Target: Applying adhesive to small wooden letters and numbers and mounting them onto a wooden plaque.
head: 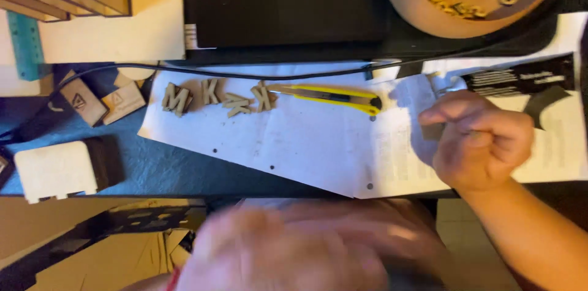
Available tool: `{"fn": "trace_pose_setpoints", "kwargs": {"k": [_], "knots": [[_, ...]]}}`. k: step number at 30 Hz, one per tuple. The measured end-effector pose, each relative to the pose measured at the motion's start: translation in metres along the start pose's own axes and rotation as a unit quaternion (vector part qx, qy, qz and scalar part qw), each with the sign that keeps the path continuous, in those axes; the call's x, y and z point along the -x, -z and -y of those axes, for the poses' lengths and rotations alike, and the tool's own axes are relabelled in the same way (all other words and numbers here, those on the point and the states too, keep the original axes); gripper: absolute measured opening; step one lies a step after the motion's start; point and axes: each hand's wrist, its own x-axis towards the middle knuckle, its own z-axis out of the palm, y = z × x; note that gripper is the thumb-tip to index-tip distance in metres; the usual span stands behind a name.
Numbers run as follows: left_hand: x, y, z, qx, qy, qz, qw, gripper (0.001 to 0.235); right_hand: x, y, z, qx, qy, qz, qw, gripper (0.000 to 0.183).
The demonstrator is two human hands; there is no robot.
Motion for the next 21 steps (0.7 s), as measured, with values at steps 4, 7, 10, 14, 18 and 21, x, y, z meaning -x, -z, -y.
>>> {"fn": "trace_pose_setpoints", "kwargs": {"k": [4,7,10,14,18,21], "knots": [[0.007,-0.024,0.046,-0.026,0.013,0.011,0.999,0.037,0.002,0.000,0.003,-0.055,0.027,0.007,0.998,0.021],[0.025,-0.043,0.068,-0.093,0.041,0.008,0.995,0.078,-0.002,0.002,0.000,-0.054,0.051,0.020,0.997,0.027],[0.030,-0.055,0.079,-0.101,0.055,0.009,0.993,0.082,-0.003,0.010,-0.002,-0.008,0.083,0.039,0.996,0.028],[0.027,-0.059,0.084,-0.122,0.072,0.017,0.990,0.076,-0.011,0.028,0.017,0.029,0.096,-0.005,0.995,0.027],[0.025,-0.063,0.083,-0.150,0.062,0.040,0.986,0.073,-0.005,0.057,0.043,0.042,0.114,-0.044,0.992,0.023],[0.012,-0.056,0.078,-0.156,0.087,0.058,0.982,0.076,0.012,0.068,0.058,0.081,0.033,-0.102,0.991,0.026]]}}
